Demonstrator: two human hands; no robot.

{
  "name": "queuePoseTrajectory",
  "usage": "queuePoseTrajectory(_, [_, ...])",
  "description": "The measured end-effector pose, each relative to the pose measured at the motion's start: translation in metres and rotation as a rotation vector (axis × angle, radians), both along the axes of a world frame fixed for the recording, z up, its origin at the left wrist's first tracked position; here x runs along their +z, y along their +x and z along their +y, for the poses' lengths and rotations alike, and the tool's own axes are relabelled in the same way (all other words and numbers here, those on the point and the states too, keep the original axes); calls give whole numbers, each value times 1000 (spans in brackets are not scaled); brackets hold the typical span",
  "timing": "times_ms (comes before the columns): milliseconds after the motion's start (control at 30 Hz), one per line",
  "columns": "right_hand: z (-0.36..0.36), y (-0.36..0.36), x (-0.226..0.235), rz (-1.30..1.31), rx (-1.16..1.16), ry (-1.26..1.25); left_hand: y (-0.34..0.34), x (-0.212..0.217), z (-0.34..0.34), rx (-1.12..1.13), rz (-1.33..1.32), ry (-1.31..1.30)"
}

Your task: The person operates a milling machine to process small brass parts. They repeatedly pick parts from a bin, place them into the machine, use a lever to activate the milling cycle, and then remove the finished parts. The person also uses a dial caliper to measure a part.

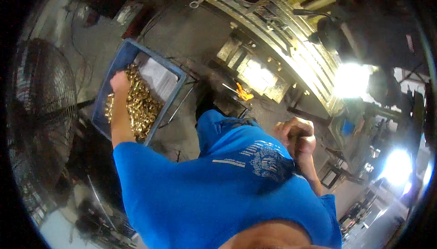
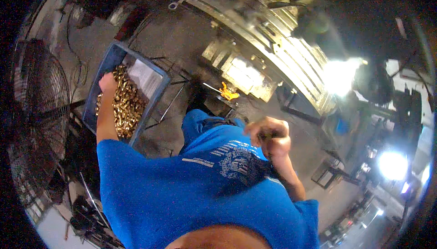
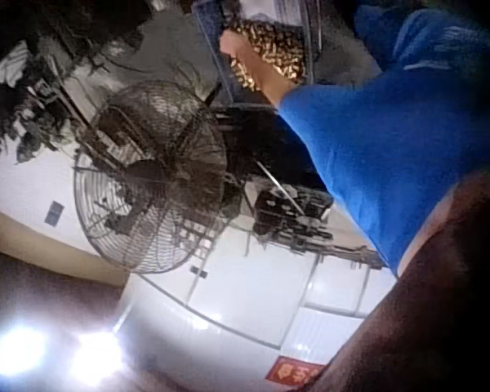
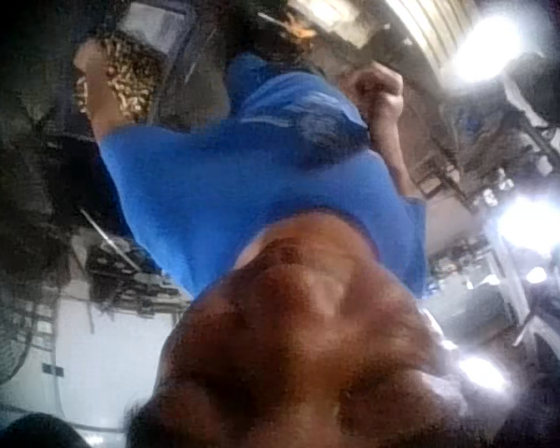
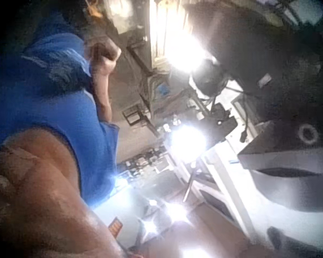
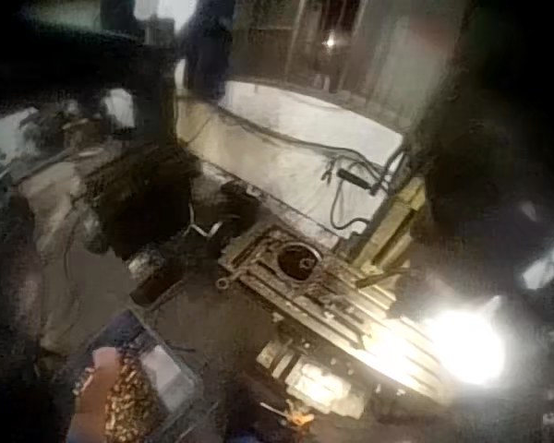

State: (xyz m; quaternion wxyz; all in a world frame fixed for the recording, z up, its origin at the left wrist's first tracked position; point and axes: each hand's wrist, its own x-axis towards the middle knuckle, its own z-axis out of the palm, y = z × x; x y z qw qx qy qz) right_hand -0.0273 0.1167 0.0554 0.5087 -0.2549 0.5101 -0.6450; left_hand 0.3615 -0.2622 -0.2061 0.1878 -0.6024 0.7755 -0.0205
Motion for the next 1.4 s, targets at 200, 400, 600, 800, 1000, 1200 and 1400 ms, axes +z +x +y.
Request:
queuePoseTrajectory(200, [12, -3, -9, 204, 82, 72, -39, 68, 38, 112, 492, -259])
queuePoseTrajectory(400, [-7, -4, -32, 614, 210, 204, -170, 130, 131, -166, 1272, 109])
queuePoseTrajectory(600, [2, -35, -110, -291, 187, -201, -292, 168, 239, -657, 1360, 451])
queuePoseTrajectory(800, [48, -45, -125, -148, -33, -207, -331, 163, 279, -857, 1309, 528])
queuePoseTrajectory(1000, [74, -54, -121, -193, -140, -37, -352, 158, 294, -993, 1274, 575])
queuePoseTrajectory(1200, [78, -58, -135, -174, -190, -4, -363, 153, 304, -930, 1224, 603])
queuePoseTrajectory(1400, [63, -64, -142, -34, -295, -213, -379, 149, 296, -979, 1239, 522])
